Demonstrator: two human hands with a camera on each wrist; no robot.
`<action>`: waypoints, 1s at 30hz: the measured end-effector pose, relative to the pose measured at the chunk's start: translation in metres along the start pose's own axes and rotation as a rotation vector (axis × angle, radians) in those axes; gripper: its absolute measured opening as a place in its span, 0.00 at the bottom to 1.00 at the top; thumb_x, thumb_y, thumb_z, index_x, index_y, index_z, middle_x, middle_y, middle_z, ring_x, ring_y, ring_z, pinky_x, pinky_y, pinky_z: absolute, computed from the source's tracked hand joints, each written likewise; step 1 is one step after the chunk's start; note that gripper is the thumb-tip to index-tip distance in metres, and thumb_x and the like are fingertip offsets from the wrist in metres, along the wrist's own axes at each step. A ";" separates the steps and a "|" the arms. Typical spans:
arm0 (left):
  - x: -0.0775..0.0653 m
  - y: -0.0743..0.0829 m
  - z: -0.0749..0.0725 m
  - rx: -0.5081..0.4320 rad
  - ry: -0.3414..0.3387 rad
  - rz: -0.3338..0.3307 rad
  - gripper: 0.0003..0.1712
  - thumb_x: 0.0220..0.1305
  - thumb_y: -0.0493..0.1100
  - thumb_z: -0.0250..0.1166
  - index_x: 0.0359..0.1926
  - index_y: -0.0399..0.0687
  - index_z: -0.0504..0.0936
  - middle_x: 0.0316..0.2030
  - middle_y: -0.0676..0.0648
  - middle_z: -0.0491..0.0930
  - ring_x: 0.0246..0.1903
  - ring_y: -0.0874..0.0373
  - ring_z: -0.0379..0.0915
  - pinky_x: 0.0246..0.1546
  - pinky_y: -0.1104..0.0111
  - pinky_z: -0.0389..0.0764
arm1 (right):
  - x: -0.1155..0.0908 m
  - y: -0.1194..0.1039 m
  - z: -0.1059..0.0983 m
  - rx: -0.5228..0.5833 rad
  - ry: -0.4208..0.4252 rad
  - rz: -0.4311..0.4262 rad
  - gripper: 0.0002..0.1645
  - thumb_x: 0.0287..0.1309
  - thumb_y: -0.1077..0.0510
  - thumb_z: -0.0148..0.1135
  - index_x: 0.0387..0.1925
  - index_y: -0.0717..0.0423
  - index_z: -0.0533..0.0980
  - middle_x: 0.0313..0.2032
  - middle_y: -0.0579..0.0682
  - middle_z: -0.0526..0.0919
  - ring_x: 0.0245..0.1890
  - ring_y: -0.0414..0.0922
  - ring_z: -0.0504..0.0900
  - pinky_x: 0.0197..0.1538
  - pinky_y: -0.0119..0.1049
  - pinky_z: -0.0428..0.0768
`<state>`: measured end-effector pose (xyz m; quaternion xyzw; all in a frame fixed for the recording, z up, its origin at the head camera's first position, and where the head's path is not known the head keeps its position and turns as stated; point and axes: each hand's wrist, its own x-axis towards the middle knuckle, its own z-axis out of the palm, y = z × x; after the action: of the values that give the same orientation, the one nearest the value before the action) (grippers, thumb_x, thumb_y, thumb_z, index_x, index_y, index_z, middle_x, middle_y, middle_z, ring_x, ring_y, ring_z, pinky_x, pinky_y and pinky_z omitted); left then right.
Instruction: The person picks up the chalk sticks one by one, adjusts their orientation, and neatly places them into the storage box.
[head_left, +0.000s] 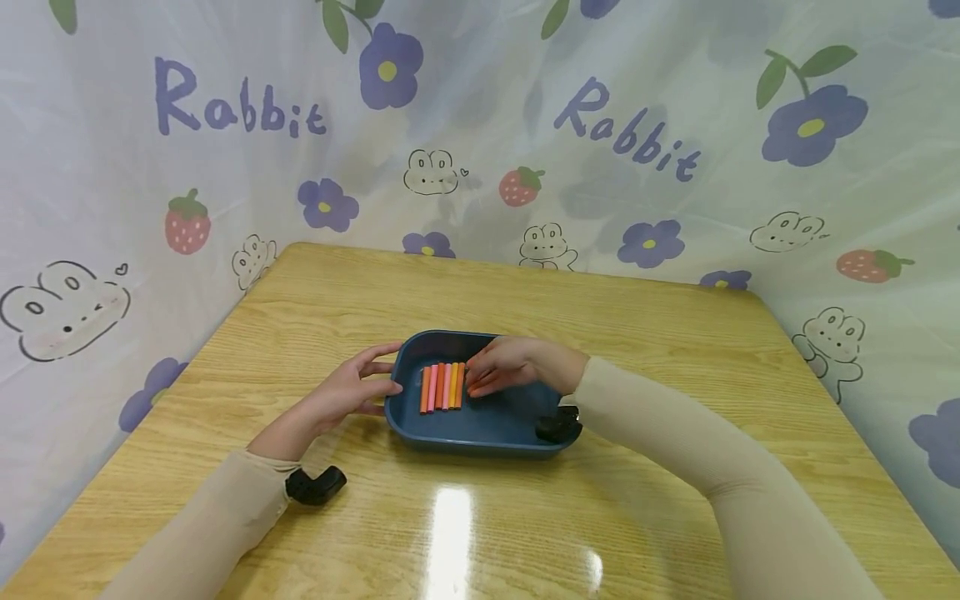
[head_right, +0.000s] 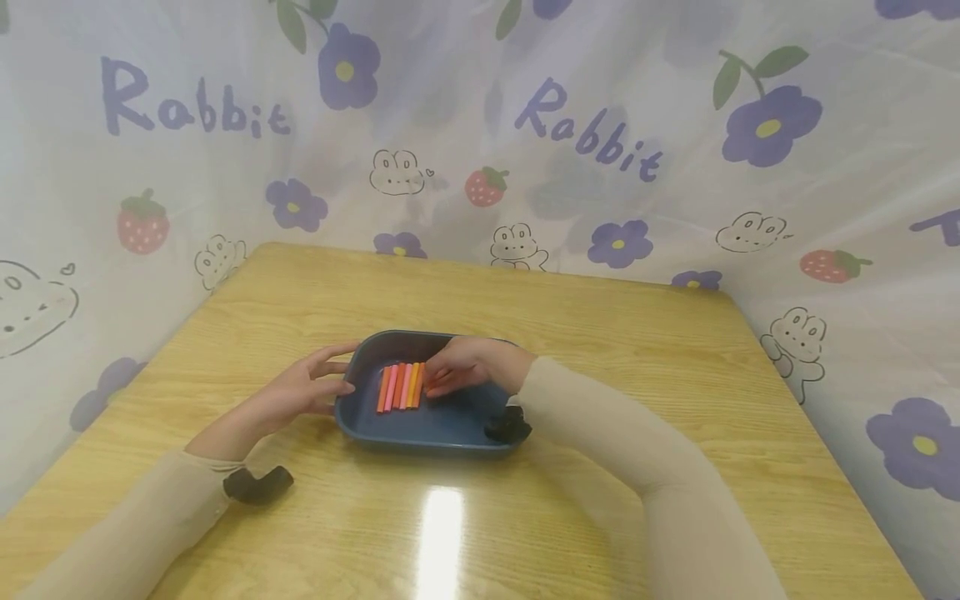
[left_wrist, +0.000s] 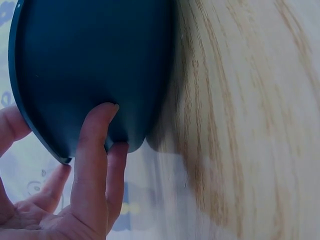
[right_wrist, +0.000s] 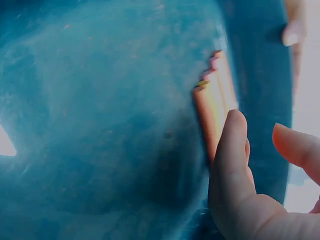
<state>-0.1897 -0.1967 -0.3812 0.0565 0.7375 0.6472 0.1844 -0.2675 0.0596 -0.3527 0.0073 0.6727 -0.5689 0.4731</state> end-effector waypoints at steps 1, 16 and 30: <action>0.000 0.000 0.000 0.000 -0.001 0.001 0.40 0.62 0.34 0.59 0.71 0.45 0.51 0.62 0.29 0.57 0.48 0.42 0.74 0.39 0.55 0.80 | -0.003 -0.001 -0.001 0.006 -0.012 -0.019 0.28 0.63 0.71 0.48 0.64 0.71 0.56 0.52 0.68 0.70 0.46 0.54 0.75 0.54 0.44 0.74; -0.002 0.002 0.003 0.015 0.001 0.004 0.39 0.63 0.34 0.58 0.71 0.45 0.51 0.61 0.29 0.58 0.48 0.42 0.74 0.39 0.55 0.80 | -0.052 -0.009 -0.015 0.018 -0.048 -0.213 0.30 0.64 0.71 0.46 0.66 0.74 0.51 0.49 0.67 0.70 0.41 0.49 0.79 0.55 0.43 0.73; -0.002 0.002 0.003 0.007 0.002 0.007 0.39 0.63 0.33 0.58 0.71 0.45 0.51 0.62 0.28 0.58 0.47 0.42 0.74 0.39 0.55 0.80 | -0.088 0.016 -0.044 0.035 0.008 -0.305 0.29 0.65 0.70 0.46 0.65 0.73 0.52 0.42 0.58 0.75 0.42 0.48 0.79 0.55 0.44 0.73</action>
<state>-0.1873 -0.1944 -0.3795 0.0591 0.7399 0.6452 0.1812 -0.2380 0.1453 -0.3123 -0.0842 0.6578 -0.6458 0.3784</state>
